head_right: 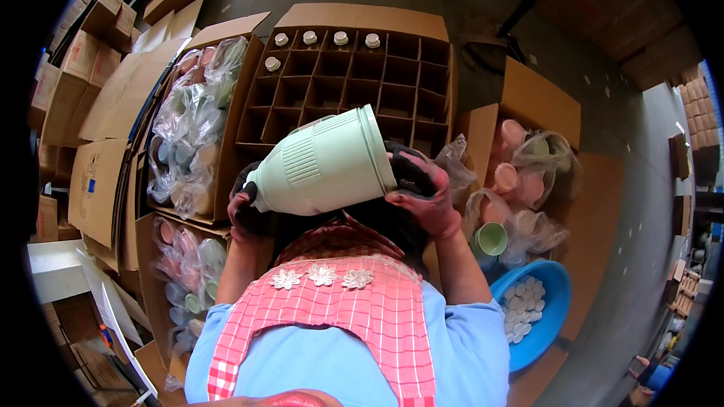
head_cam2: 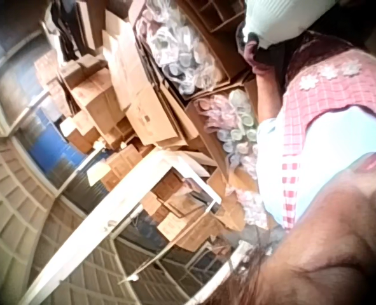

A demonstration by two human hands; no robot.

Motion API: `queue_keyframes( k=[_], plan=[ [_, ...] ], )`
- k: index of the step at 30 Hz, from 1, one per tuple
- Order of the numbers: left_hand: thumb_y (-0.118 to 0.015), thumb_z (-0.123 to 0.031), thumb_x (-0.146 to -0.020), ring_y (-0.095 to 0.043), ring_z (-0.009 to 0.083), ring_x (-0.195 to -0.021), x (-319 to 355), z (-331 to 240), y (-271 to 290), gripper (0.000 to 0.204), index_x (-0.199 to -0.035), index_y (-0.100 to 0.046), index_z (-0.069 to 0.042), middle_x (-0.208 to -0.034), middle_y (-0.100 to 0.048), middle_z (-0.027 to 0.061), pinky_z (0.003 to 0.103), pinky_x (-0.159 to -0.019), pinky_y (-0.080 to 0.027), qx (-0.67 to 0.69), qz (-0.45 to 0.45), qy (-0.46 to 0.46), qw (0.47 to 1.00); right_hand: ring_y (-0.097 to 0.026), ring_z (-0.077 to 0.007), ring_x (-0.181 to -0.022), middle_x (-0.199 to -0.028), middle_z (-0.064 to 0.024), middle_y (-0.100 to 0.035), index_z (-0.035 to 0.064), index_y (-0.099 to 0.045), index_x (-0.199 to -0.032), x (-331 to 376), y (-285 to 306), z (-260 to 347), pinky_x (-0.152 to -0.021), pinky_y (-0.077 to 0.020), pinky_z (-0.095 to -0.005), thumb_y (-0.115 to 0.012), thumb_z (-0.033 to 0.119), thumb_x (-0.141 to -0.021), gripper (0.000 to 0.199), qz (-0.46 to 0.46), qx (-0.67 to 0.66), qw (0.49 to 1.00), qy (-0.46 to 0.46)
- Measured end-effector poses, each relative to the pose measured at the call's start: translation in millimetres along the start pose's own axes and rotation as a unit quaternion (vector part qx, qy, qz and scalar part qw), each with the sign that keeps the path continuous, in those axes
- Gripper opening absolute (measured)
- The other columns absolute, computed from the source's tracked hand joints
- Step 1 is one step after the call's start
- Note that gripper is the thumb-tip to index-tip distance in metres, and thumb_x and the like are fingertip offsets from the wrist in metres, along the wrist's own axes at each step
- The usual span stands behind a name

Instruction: The person unpacks light green and pink thermos flasks from plastic bags, removes the lids, and places the flasks into a cardboard box with dividers. The person handles the flasks one at a time, inspecting them before placing them in the box.

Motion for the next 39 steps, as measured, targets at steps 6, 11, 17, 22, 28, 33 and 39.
queue_keyframes(
  k=[6, 11, 17, 22, 28, 33, 39],
  plan=[
    [-0.053, -0.026, -0.069, -0.058, 0.0265, -0.101, 8, -12, -22, 0.057, -0.116, -0.051, 0.007, -0.110, -0.059, 0.0159, 0.036, -0.092, -0.044, -0.187, 0.034, -0.102, 0.977, -0.058, -0.0124, -0.091, -0.100, -0.0040, -0.062, -0.0035, -0.057, -0.112, -5, 14, -20, -0.074, -0.0495, -0.0236, -0.065, 0.012, -0.082, 0.035, -0.055, -0.086, 0.984, -0.144],
    [-0.052, -0.025, -0.068, -0.058, 0.0263, -0.101, 1, 0, -5, 0.056, -0.115, -0.052, 0.006, -0.108, -0.060, 0.0159, 0.035, -0.092, -0.044, -0.060, 0.008, -0.010, 0.998, -0.059, -0.0141, -0.088, -0.099, -0.0059, -0.063, 0.0040, -0.060, -0.110, 11, -10, 2, -0.078, -0.0479, -0.0266, -0.071, 0.025, -0.079, 0.039, -0.027, 0.150, 0.980, 0.128],
    [-0.054, -0.023, -0.066, -0.058, 0.0255, -0.101, 11, -20, -31, 0.057, -0.115, -0.052, 0.006, -0.108, -0.060, 0.0156, 0.035, -0.092, -0.044, -0.182, 0.008, -0.100, 0.978, -0.059, -0.0167, -0.090, -0.101, -0.0082, -0.063, 0.0008, -0.059, -0.109, 6, -1, -14, -0.080, -0.0467, -0.0286, -0.070, 0.025, -0.078, 0.041, -0.088, -0.188, 0.969, -0.135],
    [-0.061, -0.019, -0.065, -0.057, 0.0234, -0.102, 2, -11, -19, 0.059, -0.117, -0.051, 0.006, -0.109, -0.060, 0.0141, 0.035, -0.092, -0.043, -0.035, 0.018, -0.022, 0.999, -0.058, -0.0148, -0.093, -0.102, -0.0060, -0.062, 0.0006, -0.058, -0.111, 15, -9, -9, -0.085, -0.0442, -0.0274, -0.070, 0.026, -0.080, 0.042, -0.059, 0.072, 0.995, 0.035],
    [-0.075, -0.025, -0.062, -0.057, 0.0285, -0.102, 11, -33, -48, 0.071, -0.120, -0.049, 0.005, -0.114, -0.058, 0.0160, 0.036, -0.091, -0.044, -0.324, 0.133, -0.273, 0.896, -0.057, -0.0116, -0.081, -0.091, -0.0040, -0.063, 0.0005, -0.063, -0.097, -15, 17, -13, -0.075, -0.0458, -0.0256, -0.063, 0.026, -0.085, 0.028, -0.064, -0.061, 0.987, -0.134],
    [-0.050, -0.033, -0.074, -0.057, 0.0299, -0.103, -1, 5, -5, 0.060, -0.121, -0.049, 0.005, -0.114, -0.058, 0.0175, 0.039, -0.093, -0.043, 0.049, 0.025, 0.019, 0.998, -0.059, -0.0251, -0.099, -0.104, -0.0118, -0.064, -0.0012, -0.061, -0.100, -14, 4, 22, -0.087, -0.0446, -0.0339, -0.070, 0.019, -0.077, 0.032, -0.027, 0.110, 0.989, 0.092],
    [-0.049, -0.032, -0.079, -0.056, 0.0277, -0.104, -5, 29, 31, 0.052, -0.121, -0.052, -0.001, -0.114, -0.059, 0.0145, 0.038, -0.093, -0.043, 0.157, 0.037, 0.181, 0.970, -0.051, -0.0391, -0.111, -0.118, -0.0204, -0.056, 0.0014, -0.048, -0.125, -9, -11, 28, -0.097, -0.0379, -0.0448, -0.060, 0.034, -0.083, 0.054, 0.137, 0.302, 0.907, 0.259]
  ],
)
Point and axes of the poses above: each hand's wrist, its own x-axis away from the middle knuckle, its own y-axis out of the back of the hand, z = x × y, the point moved 3 cm from there along -x, towards the middle knuckle
